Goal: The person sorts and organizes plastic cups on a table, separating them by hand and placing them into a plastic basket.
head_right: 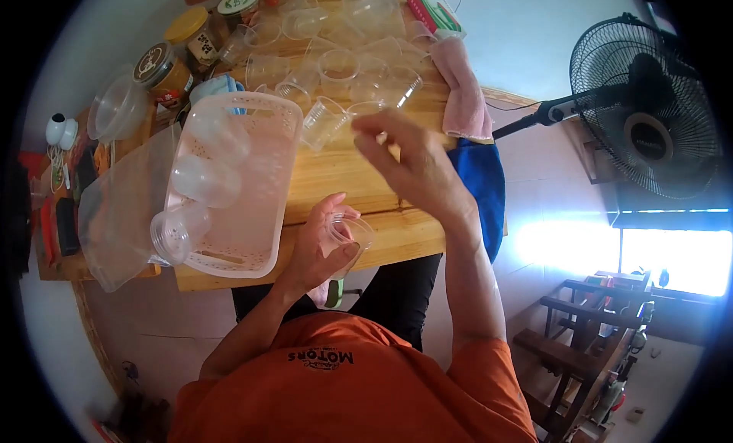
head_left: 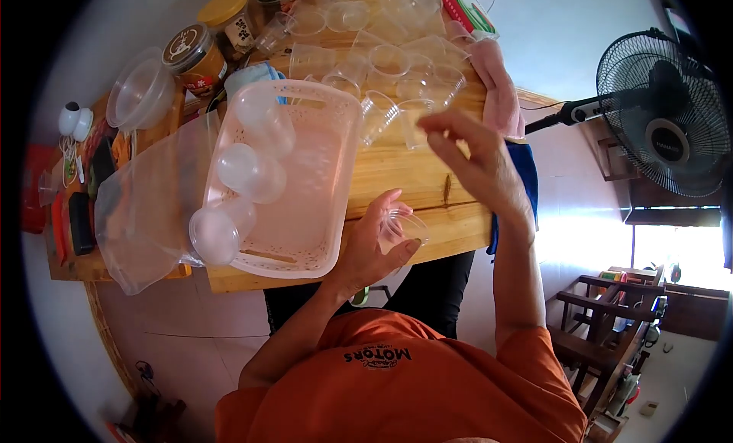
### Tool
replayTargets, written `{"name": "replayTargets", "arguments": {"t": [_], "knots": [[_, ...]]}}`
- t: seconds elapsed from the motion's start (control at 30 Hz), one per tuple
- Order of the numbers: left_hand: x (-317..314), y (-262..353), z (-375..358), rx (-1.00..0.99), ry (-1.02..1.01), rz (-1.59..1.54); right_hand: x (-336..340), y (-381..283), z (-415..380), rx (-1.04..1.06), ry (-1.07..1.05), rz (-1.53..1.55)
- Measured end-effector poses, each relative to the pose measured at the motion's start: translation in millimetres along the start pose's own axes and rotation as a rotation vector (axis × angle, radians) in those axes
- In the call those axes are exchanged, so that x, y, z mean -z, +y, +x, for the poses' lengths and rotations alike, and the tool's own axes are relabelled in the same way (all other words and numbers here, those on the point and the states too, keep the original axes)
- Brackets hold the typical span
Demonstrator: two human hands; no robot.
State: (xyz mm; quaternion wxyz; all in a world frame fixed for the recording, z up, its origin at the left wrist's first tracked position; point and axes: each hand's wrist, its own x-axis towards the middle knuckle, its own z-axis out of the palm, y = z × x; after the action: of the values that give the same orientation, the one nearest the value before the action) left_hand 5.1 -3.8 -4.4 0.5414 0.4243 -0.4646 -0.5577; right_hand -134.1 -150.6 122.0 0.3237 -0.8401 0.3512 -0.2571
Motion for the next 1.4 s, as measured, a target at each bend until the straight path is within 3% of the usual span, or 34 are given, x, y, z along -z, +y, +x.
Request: {"name": "replayTargets", "arguments": {"t": [0.1,0.2,0.3,0.53,0.63,0.8,0.87,0.93,0.97,1.03,1.07,1.2,1.27,1.37,1.4], "knots": [[-1.5,0.7,1.4,-0.001,0.014,0.002,6.0,-9.2,-24.5,-0.141,-0.250,0.032],[-1.1,-0.2,0.9,-0.003,0.031,0.017,-0.8,-3.3,-43.4,0.031,-0.360,0.034],[-3.9,-11.2,2.4,-0.127,0.060,0.020,-11.5,-10.5,-52.9,0.059,-0.417,0.012],[-0.6,-0.3,1.5,-0.089,0.029,0.102,-22.0,-10.5,-55.9,0.034,-0.396,-0.009],[-1.9,3.5,0.5,-0.067,0.055,0.118,-15.0,-12.6,-53.9,0.077,-0.326,-0.046],[2.6,7.4,2.9,0.015,-0.055,0.251,16.9,-20.3,-32.9,-0.175,-0.122,-0.001],[0.7,2.4,1.9,-0.022,-0.028,0.206,24.2,-12.4,-13.3,-0.123,0.102,-0.046],[-1.1,-1.1,1.5,-0.059,-0.003,0.164,36.4,-3.1,23.1,-0.226,0.282,-0.032],[-1.4,-1.7,1.2,-0.060,-0.001,0.156,36.7,4.8,40.4,-0.224,0.283,-0.031],[-0.9,-2.7,0.5,-0.062,0.010,0.154,25.8,16.0,67.8,0.025,0.458,0.128],[-1.2,-3.3,0.4,-0.069,0.015,0.154,18.8,19.3,68.8,0.031,0.455,0.134],[-1.0,-2.6,0.5,-0.046,0.027,0.139,-6.0,4.6,46.3,0.241,0.369,-0.121],[-0.5,-1.3,1.1,-0.042,0.023,0.134,-9.7,7.2,22.5,0.040,0.043,-0.002],[-1.7,-0.6,1.6,-0.042,0.023,0.123,-5.0,-5.0,-10.2,-0.141,-0.201,0.031],[-1.7,-0.6,2.1,-0.047,0.033,0.121,-5.2,-1.0,-20.1,-0.116,-0.259,0.055]]}}
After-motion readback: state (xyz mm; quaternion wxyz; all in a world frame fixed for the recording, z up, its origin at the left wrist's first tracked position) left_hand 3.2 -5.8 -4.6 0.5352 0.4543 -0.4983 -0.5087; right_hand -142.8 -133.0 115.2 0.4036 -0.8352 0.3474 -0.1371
